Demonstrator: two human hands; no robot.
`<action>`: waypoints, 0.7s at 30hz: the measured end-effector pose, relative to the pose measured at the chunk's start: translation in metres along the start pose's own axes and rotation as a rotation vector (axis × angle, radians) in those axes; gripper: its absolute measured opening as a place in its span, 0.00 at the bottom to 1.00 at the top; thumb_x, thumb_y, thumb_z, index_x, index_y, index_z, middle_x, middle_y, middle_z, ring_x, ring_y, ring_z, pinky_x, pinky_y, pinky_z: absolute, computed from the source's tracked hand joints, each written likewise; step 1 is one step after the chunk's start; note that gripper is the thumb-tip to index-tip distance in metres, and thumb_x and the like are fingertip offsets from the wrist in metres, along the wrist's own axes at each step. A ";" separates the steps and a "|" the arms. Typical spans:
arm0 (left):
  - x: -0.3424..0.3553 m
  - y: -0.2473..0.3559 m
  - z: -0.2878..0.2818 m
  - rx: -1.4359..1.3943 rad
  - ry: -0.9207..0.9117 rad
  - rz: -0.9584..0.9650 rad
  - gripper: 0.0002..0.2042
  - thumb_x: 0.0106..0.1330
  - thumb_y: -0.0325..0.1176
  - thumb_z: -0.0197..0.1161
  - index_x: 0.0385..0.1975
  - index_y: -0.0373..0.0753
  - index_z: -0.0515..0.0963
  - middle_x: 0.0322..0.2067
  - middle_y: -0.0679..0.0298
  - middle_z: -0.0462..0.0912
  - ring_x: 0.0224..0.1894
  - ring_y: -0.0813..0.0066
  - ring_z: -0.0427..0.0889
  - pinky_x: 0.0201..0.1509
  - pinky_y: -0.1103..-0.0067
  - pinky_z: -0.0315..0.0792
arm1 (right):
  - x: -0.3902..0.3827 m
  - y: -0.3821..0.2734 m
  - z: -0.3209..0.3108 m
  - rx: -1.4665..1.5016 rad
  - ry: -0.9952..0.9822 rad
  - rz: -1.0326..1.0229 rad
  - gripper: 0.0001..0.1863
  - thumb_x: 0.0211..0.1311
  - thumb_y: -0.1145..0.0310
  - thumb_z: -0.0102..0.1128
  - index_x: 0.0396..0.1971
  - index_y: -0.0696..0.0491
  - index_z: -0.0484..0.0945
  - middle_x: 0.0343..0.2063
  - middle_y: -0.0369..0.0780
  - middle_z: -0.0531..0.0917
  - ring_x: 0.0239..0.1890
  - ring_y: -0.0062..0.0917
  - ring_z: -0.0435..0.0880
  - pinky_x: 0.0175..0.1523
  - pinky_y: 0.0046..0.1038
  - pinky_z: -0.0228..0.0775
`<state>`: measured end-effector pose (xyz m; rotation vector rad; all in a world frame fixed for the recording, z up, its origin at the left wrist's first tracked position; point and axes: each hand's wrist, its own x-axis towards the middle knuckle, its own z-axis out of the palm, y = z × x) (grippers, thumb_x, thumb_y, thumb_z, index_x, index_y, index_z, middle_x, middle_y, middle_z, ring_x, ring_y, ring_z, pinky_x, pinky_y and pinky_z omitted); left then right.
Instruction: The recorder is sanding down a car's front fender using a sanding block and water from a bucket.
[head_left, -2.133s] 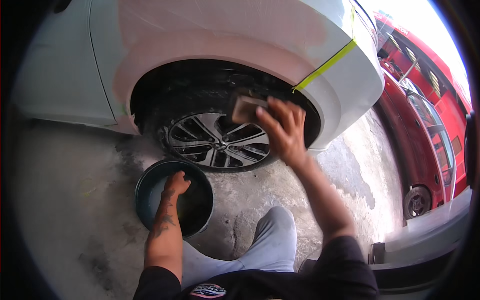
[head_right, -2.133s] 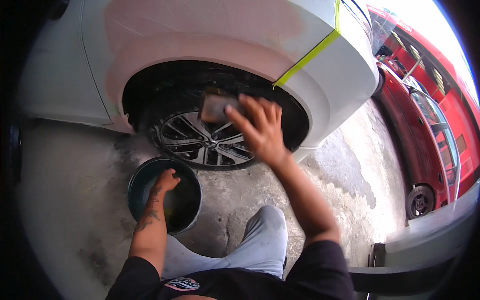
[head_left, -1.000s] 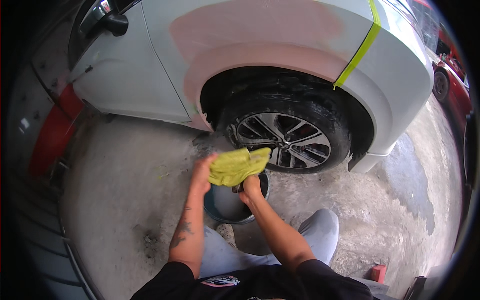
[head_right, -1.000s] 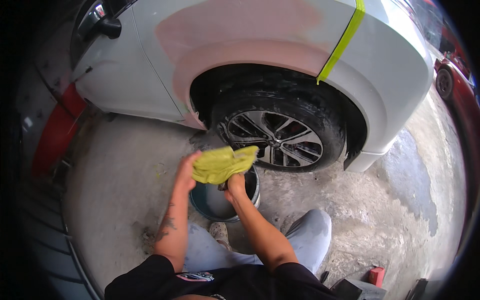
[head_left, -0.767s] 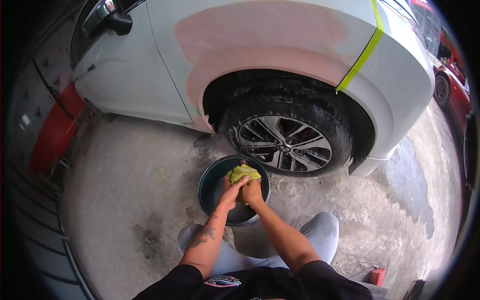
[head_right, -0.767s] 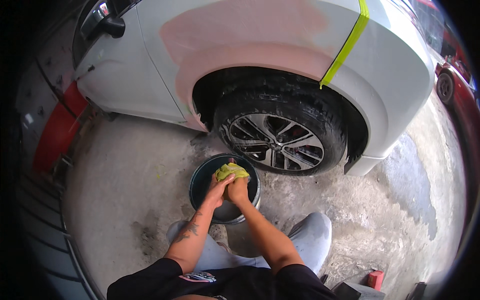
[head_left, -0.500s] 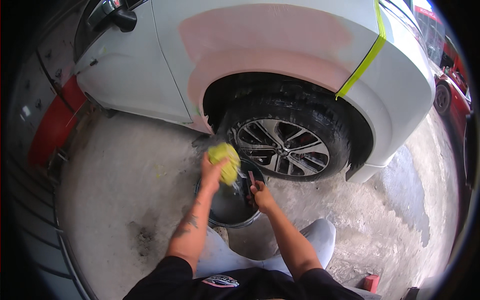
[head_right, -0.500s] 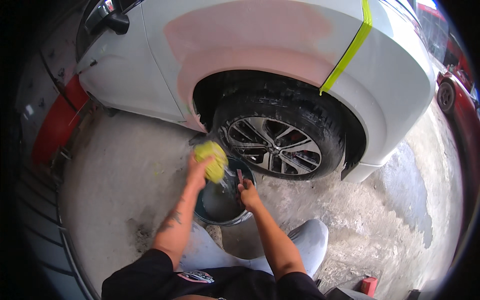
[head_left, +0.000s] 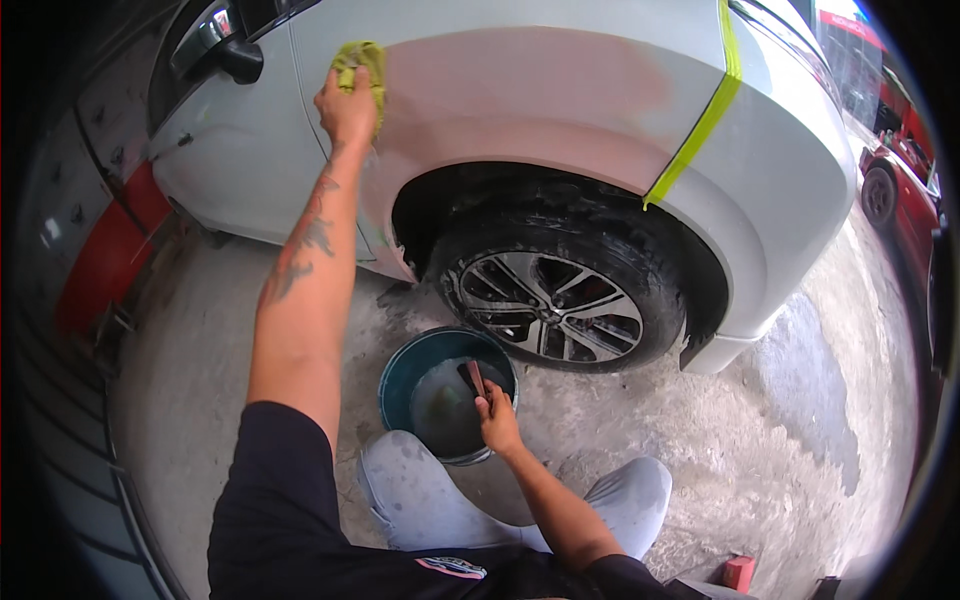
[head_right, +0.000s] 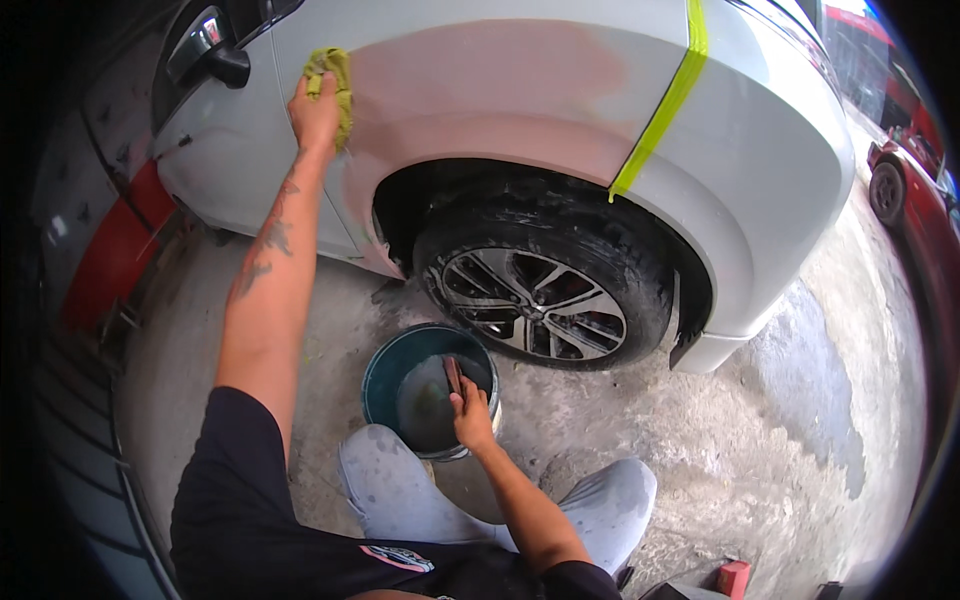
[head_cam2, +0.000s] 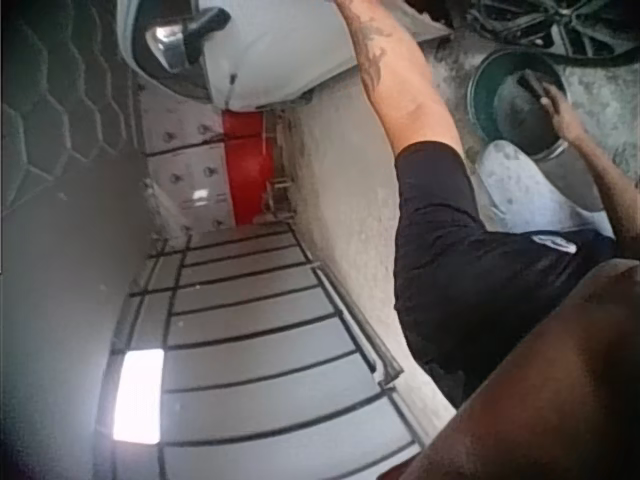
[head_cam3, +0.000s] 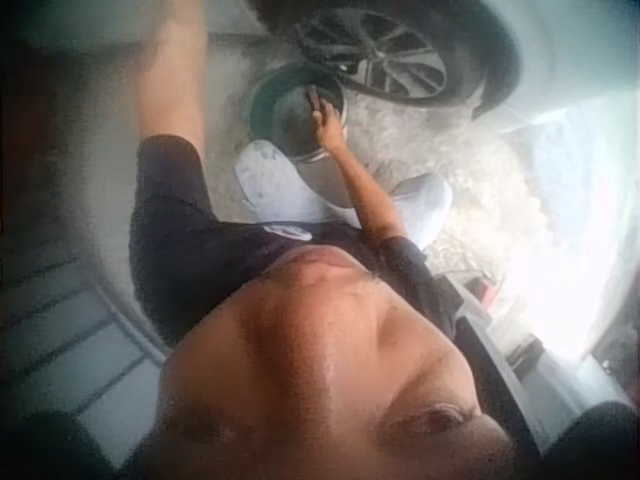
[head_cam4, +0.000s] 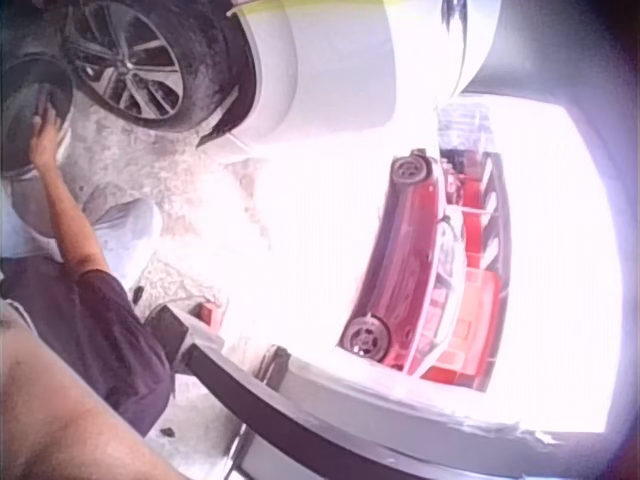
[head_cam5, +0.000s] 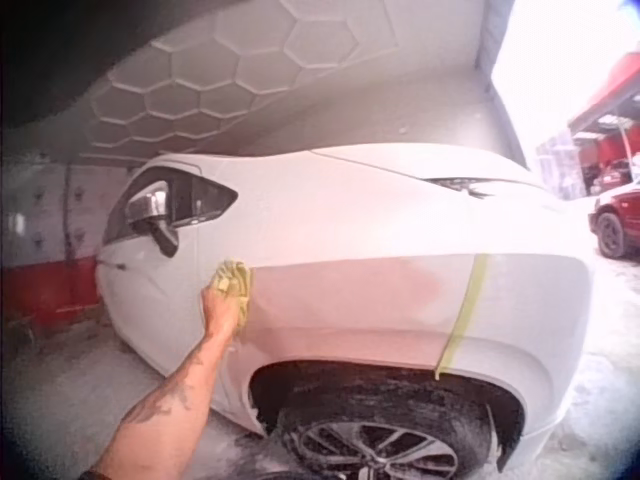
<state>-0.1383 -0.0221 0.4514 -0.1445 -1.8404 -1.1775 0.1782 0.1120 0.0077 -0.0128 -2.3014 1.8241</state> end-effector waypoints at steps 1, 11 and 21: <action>-0.016 0.010 0.013 0.085 0.043 0.198 0.29 0.66 0.48 0.63 0.63 0.40 0.71 0.61 0.49 0.68 0.62 0.47 0.70 0.64 0.59 0.67 | 0.001 0.003 -0.001 -0.001 0.009 0.006 0.24 0.73 0.61 0.55 0.64 0.56 0.67 0.47 0.53 0.77 0.49 0.43 0.79 0.56 0.37 0.70; -0.214 0.223 0.113 0.081 -0.060 0.822 0.26 0.58 0.42 0.68 0.59 0.51 0.76 0.61 0.54 0.67 0.61 0.45 0.66 0.57 0.37 0.59 | 0.005 0.020 -0.004 0.147 -0.098 0.082 0.23 0.73 0.64 0.52 0.63 0.57 0.66 0.51 0.56 0.77 0.53 0.50 0.77 0.60 0.40 0.68; -0.180 0.106 0.053 0.167 -0.067 0.728 0.31 0.55 0.28 0.71 0.62 0.52 0.73 0.59 0.52 0.66 0.60 0.48 0.68 0.63 0.57 0.63 | -0.003 0.017 -0.005 0.239 0.004 0.018 0.24 0.73 0.66 0.53 0.64 0.58 0.66 0.47 0.51 0.77 0.47 0.38 0.80 0.55 0.35 0.71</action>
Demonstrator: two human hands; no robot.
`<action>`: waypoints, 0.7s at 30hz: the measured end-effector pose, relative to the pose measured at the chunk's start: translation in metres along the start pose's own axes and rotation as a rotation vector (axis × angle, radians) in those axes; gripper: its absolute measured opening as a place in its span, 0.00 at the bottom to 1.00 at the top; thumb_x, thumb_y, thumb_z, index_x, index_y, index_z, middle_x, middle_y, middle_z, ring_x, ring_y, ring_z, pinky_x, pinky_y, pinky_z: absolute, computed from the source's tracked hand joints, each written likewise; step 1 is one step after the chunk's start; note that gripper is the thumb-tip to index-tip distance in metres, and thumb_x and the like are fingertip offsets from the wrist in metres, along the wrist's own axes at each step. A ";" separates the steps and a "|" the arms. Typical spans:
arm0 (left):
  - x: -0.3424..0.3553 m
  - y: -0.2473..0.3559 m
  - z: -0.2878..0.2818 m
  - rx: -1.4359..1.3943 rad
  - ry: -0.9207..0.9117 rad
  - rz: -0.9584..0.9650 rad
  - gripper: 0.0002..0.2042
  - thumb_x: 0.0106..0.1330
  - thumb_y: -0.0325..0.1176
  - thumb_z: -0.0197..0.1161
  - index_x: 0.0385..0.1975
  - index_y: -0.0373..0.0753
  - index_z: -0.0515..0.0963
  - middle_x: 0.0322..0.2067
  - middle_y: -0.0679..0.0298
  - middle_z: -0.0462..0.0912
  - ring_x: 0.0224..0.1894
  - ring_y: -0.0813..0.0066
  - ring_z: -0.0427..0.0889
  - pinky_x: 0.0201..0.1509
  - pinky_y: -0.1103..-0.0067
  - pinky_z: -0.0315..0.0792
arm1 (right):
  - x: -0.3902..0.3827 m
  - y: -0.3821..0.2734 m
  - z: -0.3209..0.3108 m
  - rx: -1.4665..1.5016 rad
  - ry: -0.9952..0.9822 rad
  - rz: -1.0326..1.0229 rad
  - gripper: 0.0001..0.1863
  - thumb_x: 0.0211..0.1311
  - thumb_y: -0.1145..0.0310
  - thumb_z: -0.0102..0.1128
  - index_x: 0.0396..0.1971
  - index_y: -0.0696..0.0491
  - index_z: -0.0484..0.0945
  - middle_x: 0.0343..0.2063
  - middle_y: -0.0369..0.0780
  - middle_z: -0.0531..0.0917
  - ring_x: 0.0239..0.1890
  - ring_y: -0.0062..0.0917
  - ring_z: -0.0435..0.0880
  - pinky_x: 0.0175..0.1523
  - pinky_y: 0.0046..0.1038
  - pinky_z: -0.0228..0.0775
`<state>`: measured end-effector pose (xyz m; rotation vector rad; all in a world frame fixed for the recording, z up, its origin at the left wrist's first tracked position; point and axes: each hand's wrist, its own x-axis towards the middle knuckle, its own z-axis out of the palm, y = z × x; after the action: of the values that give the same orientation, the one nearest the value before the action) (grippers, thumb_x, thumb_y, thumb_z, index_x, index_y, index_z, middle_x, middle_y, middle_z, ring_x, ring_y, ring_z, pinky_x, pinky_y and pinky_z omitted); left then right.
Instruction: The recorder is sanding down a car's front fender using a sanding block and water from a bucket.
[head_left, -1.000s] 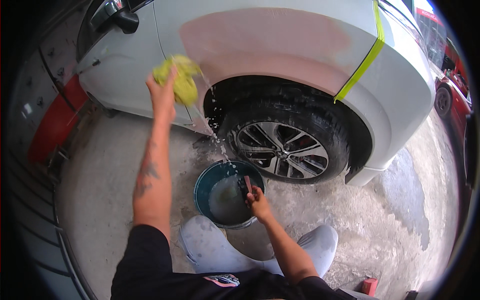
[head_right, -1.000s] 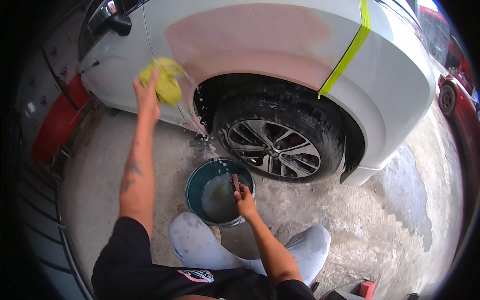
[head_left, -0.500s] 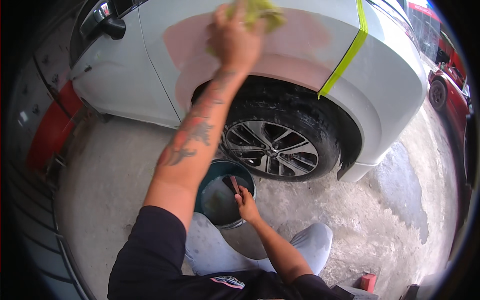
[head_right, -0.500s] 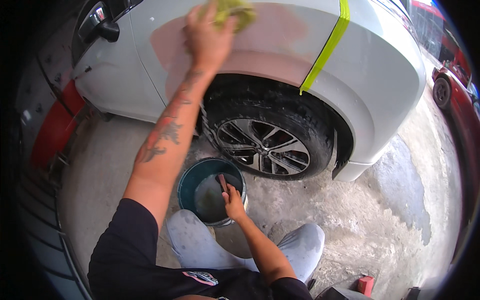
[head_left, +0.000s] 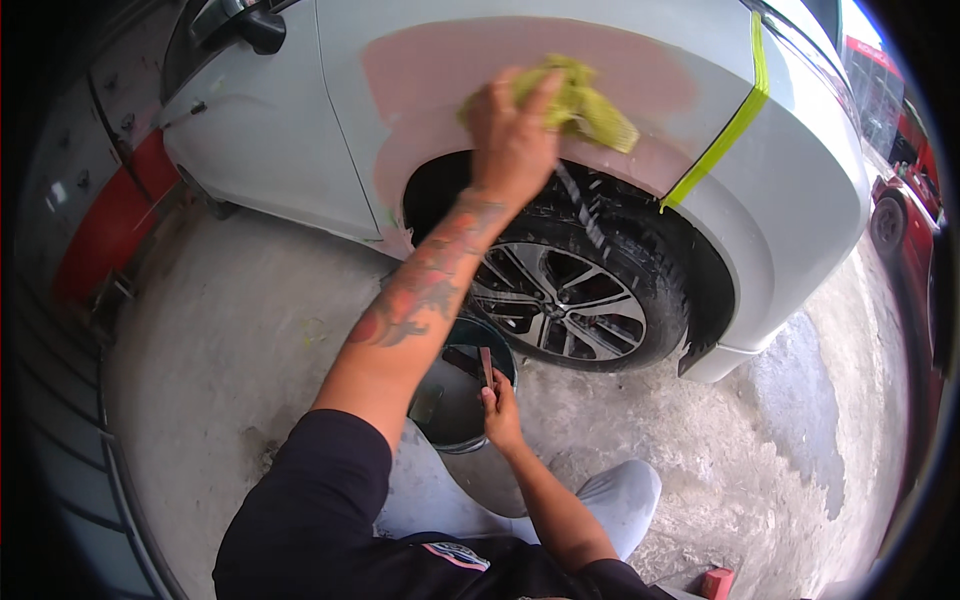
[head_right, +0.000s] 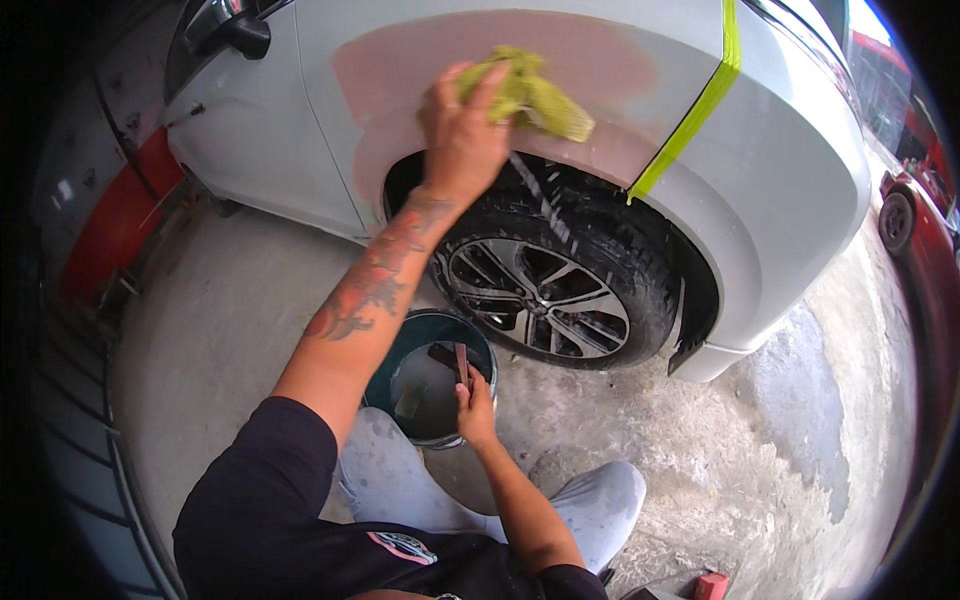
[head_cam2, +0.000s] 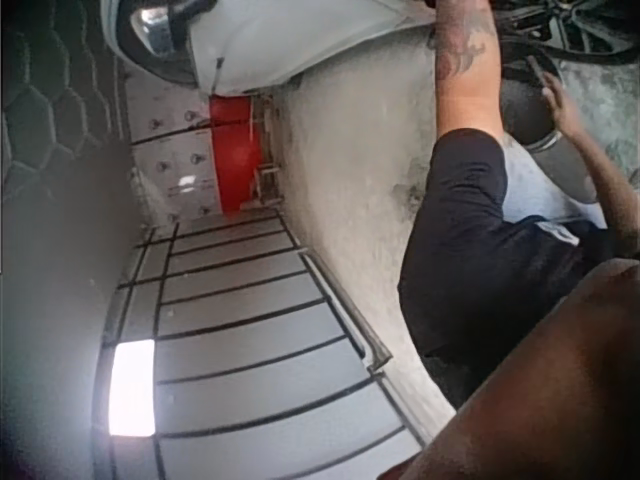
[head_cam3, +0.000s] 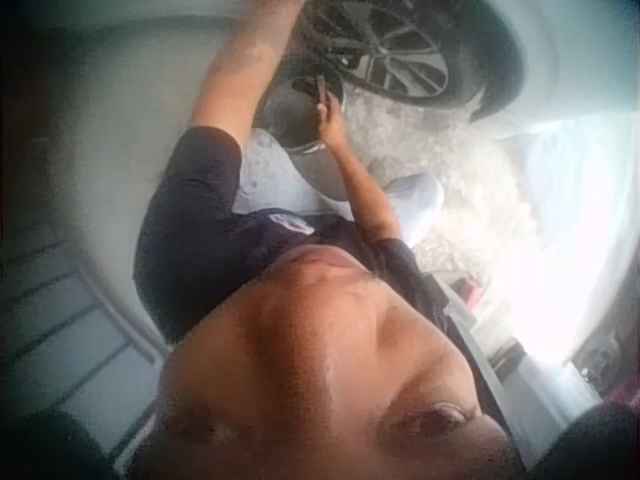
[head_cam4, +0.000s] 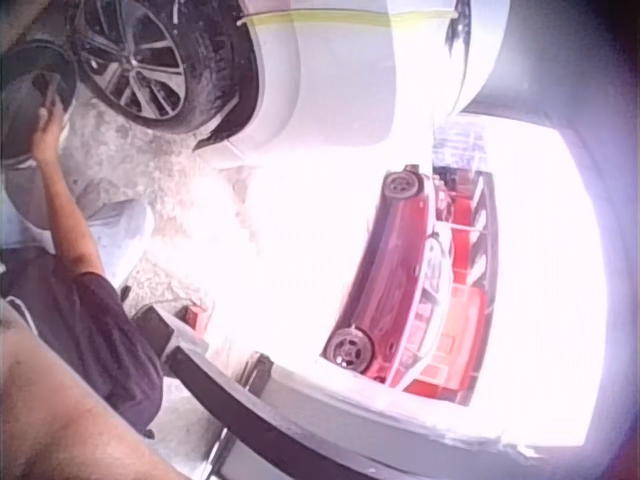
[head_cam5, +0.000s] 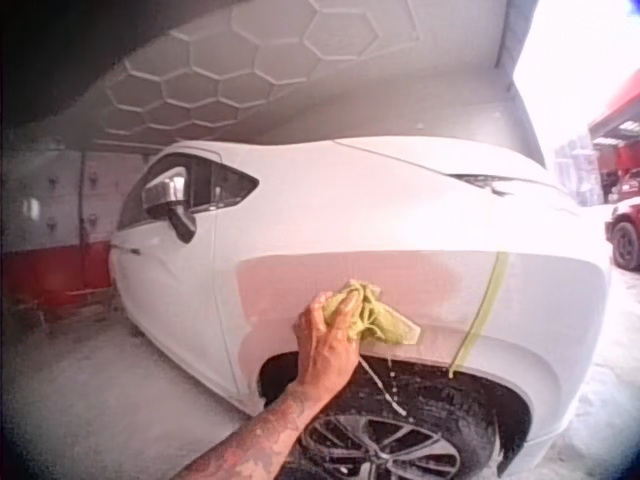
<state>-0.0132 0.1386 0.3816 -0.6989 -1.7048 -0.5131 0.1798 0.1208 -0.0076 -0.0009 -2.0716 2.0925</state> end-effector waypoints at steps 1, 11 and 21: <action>-0.009 -0.018 -0.003 0.001 0.003 -0.071 0.30 0.57 0.28 0.70 0.63 0.50 0.72 0.59 0.51 0.66 0.60 0.47 0.68 0.64 0.57 0.63 | 0.000 0.003 -0.004 0.014 0.010 -0.021 0.24 0.73 0.65 0.52 0.64 0.59 0.66 0.48 0.51 0.77 0.48 0.38 0.80 0.56 0.35 0.71; -0.056 -0.133 -0.031 0.016 0.121 -0.584 0.25 0.63 0.28 0.65 0.61 0.40 0.71 0.54 0.47 0.73 0.58 0.48 0.73 0.60 0.65 0.71 | -0.006 -0.011 0.002 0.004 -0.041 -0.049 0.25 0.72 0.65 0.54 0.65 0.58 0.65 0.53 0.55 0.76 0.54 0.47 0.77 0.61 0.39 0.67; -0.320 -0.116 -0.106 -0.415 -0.475 -1.122 0.22 0.57 0.21 0.71 0.53 0.37 0.75 0.44 0.62 0.83 0.46 0.73 0.82 0.52 0.74 0.77 | 0.005 -0.006 0.017 -0.017 0.056 0.047 0.25 0.71 0.66 0.54 0.64 0.57 0.65 0.48 0.55 0.77 0.51 0.48 0.76 0.58 0.42 0.68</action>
<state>0.0318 -0.0743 0.0992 -0.0524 -2.3980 -1.6055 0.1735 0.1045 -0.0005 -0.1108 -2.0760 2.0764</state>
